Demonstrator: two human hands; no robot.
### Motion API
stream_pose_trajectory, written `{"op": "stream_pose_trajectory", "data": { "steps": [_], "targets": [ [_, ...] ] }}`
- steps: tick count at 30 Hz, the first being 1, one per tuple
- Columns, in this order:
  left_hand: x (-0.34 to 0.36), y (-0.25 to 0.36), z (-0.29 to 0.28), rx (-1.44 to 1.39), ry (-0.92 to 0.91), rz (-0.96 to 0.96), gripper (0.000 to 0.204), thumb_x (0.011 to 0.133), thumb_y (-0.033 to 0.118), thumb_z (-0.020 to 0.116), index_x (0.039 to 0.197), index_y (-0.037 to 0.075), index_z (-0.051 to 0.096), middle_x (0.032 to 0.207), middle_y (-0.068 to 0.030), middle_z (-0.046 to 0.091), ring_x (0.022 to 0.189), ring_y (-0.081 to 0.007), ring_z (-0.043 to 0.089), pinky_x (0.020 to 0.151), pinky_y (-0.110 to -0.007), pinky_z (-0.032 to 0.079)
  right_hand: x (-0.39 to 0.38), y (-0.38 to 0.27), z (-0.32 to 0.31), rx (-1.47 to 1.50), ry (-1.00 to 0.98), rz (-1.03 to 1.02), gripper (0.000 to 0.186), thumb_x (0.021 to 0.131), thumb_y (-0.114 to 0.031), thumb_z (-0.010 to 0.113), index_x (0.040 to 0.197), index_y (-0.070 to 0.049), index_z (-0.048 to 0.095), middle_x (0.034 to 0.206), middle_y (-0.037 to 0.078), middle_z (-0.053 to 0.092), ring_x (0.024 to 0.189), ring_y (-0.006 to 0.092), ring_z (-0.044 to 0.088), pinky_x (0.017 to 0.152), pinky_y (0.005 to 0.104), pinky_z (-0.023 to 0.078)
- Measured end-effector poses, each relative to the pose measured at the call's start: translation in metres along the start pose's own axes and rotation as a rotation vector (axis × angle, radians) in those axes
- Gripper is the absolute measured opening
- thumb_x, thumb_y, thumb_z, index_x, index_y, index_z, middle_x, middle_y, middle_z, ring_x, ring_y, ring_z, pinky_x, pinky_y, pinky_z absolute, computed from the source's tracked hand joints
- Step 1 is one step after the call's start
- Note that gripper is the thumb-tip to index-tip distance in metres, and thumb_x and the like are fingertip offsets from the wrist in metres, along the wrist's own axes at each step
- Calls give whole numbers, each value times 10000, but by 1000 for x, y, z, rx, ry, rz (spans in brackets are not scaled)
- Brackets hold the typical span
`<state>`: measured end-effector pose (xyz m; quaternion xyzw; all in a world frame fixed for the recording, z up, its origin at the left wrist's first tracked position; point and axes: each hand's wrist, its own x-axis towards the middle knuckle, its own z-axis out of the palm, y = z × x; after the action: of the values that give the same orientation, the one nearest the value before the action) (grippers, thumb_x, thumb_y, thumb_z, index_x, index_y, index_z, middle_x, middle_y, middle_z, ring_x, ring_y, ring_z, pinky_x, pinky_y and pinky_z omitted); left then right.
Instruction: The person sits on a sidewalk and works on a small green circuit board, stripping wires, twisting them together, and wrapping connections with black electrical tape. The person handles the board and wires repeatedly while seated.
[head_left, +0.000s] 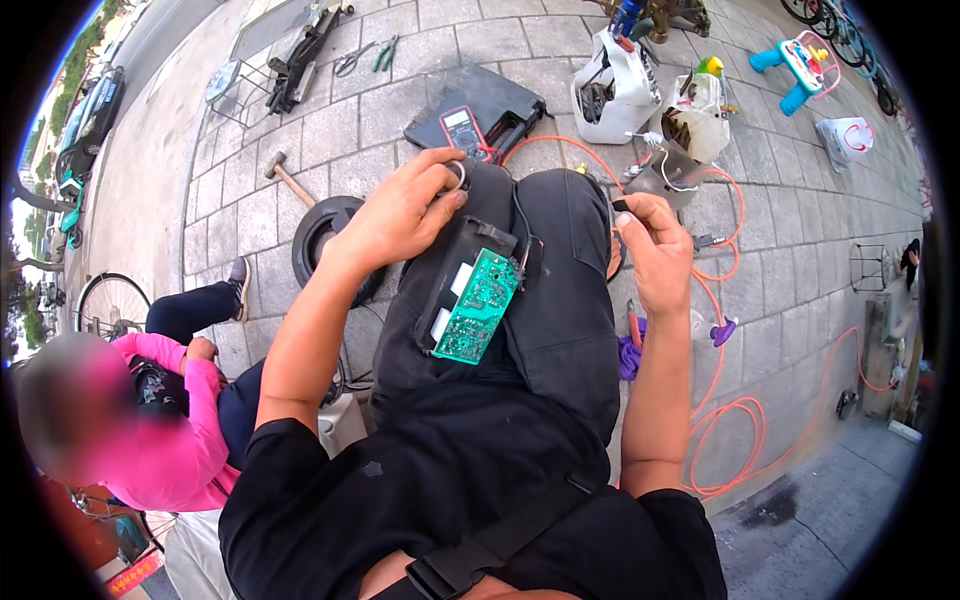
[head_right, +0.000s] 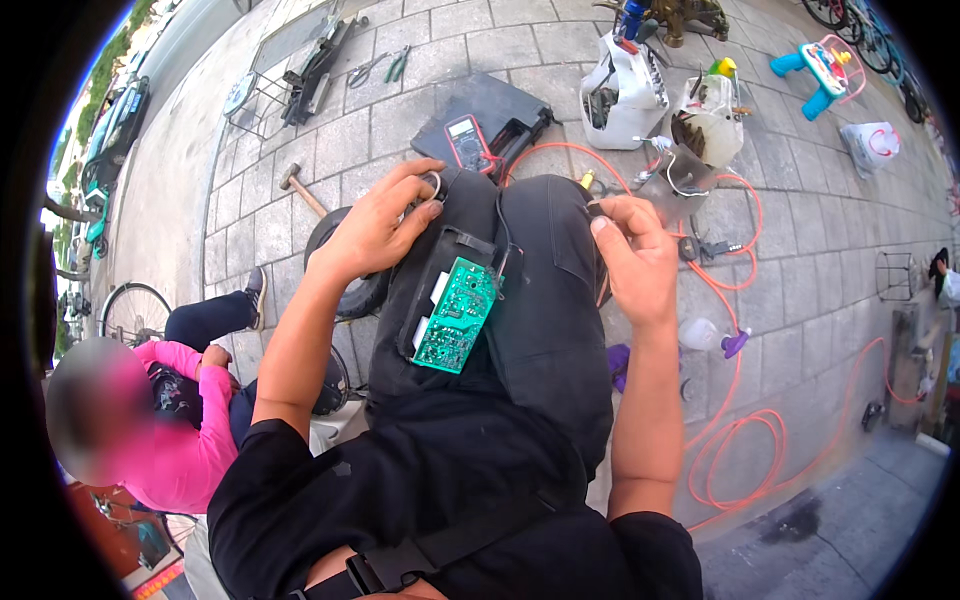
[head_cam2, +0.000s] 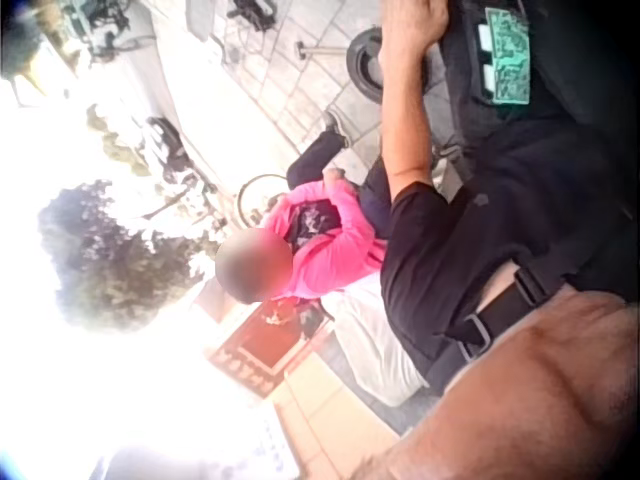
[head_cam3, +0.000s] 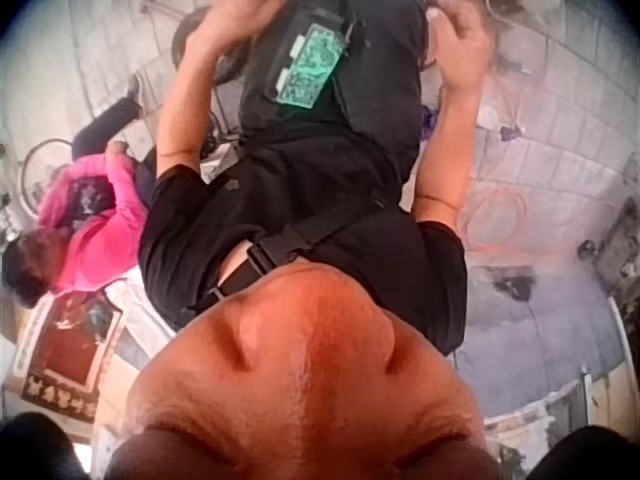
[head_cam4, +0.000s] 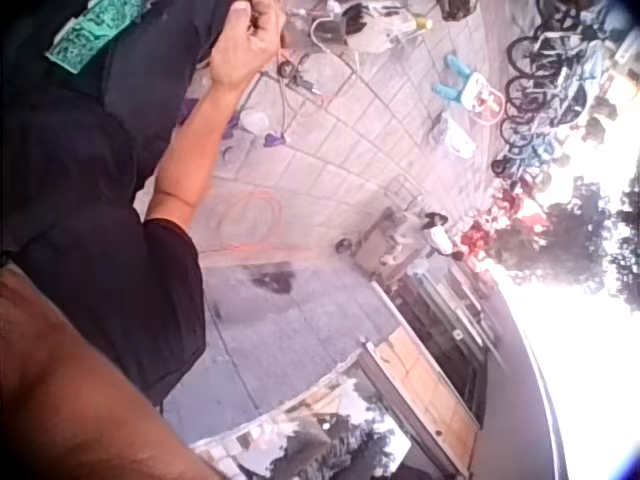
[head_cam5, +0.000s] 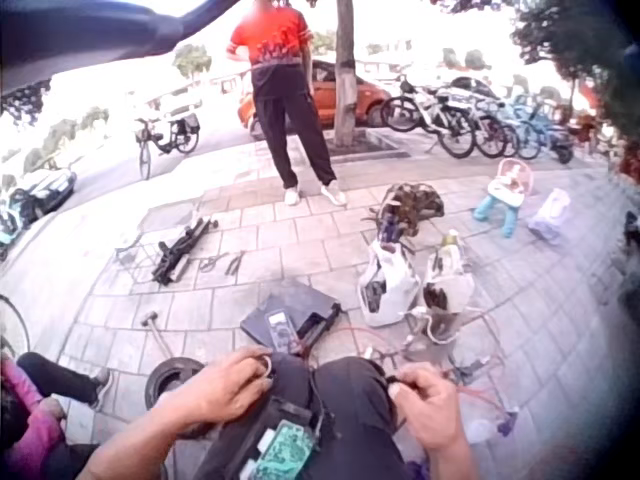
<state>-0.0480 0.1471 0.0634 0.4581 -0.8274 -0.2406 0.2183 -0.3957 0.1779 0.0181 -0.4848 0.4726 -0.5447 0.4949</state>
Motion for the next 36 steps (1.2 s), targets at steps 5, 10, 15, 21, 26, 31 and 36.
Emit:
{"op": "stream_pose_trajectory", "data": {
  "steps": [5, 10, 15, 21, 26, 31, 36],
  "targets": [
    [0, 1, 13, -47, -10, -121, 229, 988, 130, 710, 1153, 26, 592, 1459, -210, 648, 1318, -424, 619, 1111, -446, 487, -12, -19, 3, -5, -9, 14, 230, 1036, 4, 660, 1249, 55, 730, 1070, -25, 653, 954, 47, 600, 847, 210, 490],
    [-8, 7, 20, -102, 152, -138, 346, 982, 139, 732, 1303, 53, 635, 1418, -199, 669, 1321, -337, 638, 1091, -432, 492, -24, -15, 4, 43, -77, 108, 237, 1036, 0, 672, 1262, 47, 726, 1132, -2, 696, 971, 45, 631, 831, 203, 506],
    [-15, 57, 26, -12, 386, -114, 214, 915, 133, 807, 1099, 48, 741, 1054, -99, 735, 964, -241, 696, 832, -359, 529, -27, -17, 18, 1, -118, 192, 252, 1042, -36, 671, 1278, 39, 714, 1076, 16, 725, 944, 51, 638, 819, 224, 524],
    [-14, 104, 64, 300, 222, -116, 279, 786, 303, 897, 906, 113, 732, 970, -67, 645, 953, -300, 605, 817, -430, 459, -17, -21, 21, -66, -180, 268, 251, 1037, -51, 662, 1264, 48, 703, 1058, 17, 727, 937, 55, 638, 808, 234, 528],
    [-15, 108, 75, 366, 202, -186, 249, 799, 220, 839, 989, 115, 716, 974, -59, 631, 984, -298, 594, 829, -433, 443, -7, -20, 21, 9, -242, 309, 251, 1028, -71, 671, 1244, 54, 699, 1041, 37, 730, 916, 79, 668, 790, 250, 550],
    [-20, 102, 73, 303, 259, -203, 269, 804, 144, 805, 1030, 98, 666, 962, -50, 649, 954, -297, 595, 829, -433, 436, 3, -27, 24, 42, -425, 435, 271, 1012, -122, 701, 1232, 37, 698, 1029, 61, 740, 876, 115, 715, 731, 275, 582],
    [-26, 96, 68, 212, 313, -238, 263, 807, 104, 800, 1018, 83, 644, 962, -54, 665, 944, -308, 598, 844, -439, 448, 2, -30, 37, -62, -482, 515, 256, 1019, -150, 704, 1202, 28, 708, 1008, 37, 740, 834, 98, 724, 650, 259, 563]
  ]
}}
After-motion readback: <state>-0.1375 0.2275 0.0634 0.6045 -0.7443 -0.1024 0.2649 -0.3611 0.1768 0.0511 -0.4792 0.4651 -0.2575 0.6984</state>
